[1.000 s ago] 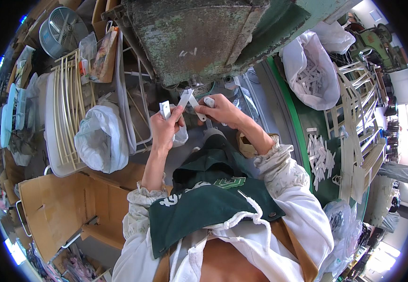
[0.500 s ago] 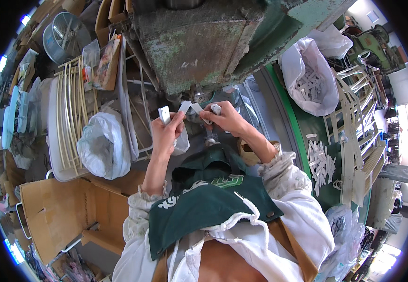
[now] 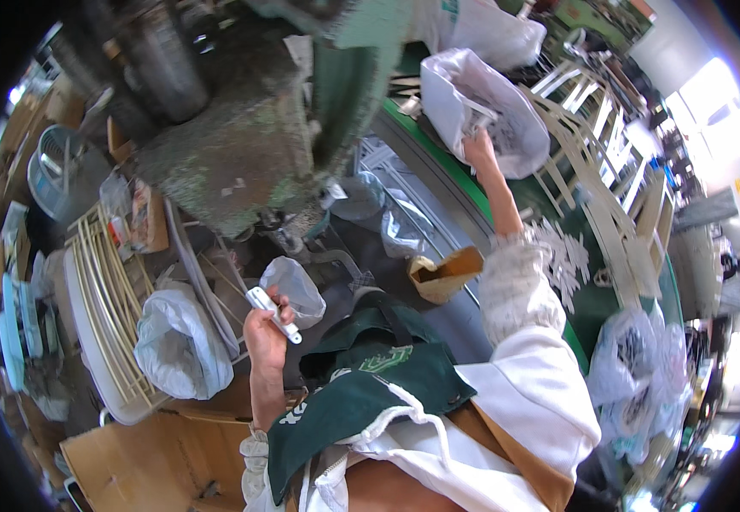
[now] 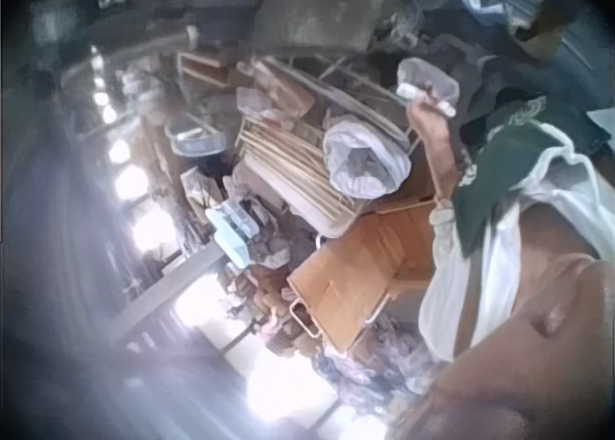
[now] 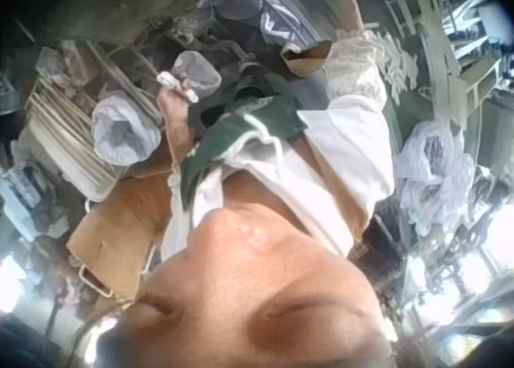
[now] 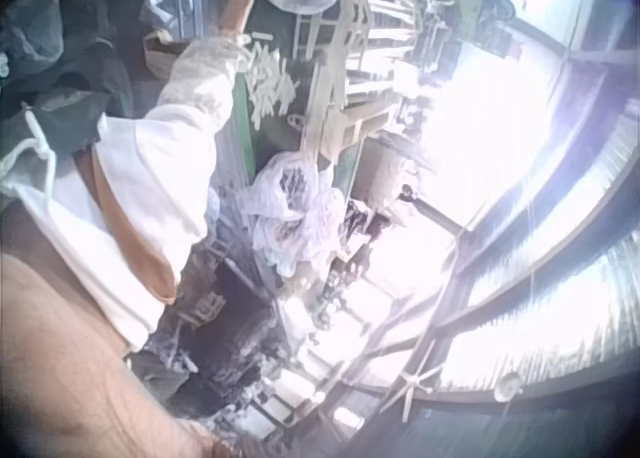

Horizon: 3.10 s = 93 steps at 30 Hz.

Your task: The person repeatedly picks up small white plastic pieces from a bag and a table, then inserts them into a machine to process them. The person handles the pieces one at a time, placing them into the machine and removing them afterward.

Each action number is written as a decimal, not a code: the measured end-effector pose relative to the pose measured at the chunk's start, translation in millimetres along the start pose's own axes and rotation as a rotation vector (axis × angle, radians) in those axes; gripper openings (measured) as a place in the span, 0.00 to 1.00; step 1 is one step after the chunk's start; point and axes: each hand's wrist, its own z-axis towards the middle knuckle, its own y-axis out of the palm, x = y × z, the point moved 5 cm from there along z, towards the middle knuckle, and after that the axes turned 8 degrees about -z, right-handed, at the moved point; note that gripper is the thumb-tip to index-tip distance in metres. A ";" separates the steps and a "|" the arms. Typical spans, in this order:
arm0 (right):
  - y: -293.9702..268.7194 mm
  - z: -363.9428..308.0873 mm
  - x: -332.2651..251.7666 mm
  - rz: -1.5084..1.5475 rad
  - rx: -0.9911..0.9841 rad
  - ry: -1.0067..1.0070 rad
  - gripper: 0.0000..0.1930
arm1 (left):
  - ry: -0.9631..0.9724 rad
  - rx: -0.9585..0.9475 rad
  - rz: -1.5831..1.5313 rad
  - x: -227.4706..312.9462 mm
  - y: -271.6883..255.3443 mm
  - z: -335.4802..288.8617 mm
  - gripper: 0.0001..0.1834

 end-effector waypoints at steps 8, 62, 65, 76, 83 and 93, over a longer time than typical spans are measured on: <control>48.3 -263.2 -234.4 0.929 -1.134 -0.214 0.08 | 0.092 -0.075 0.104 15.7 37.6 -7.7 0.24; 110.7 -239.7 -256.3 0.721 -0.859 -0.587 0.10 | 0.188 0.075 0.175 0.2 52.4 5.1 0.13; 96.5 -233.7 -257.9 0.661 -0.748 -0.684 0.10 | 0.197 0.093 0.225 -1.1 56.1 4.7 0.13; 54.2 -255.0 -216.5 0.538 -1.119 -0.394 0.12 | 0.566 0.264 0.200 6.9 37.3 -10.1 0.12; 56.0 -308.5 -205.6 0.855 -1.110 0.180 0.11 | 0.630 0.304 0.067 -25.7 51.4 -9.2 0.04; 81.0 -265.5 -217.9 0.394 -1.030 -0.462 0.14 | 0.410 0.031 0.518 19.8 70.9 22.3 0.12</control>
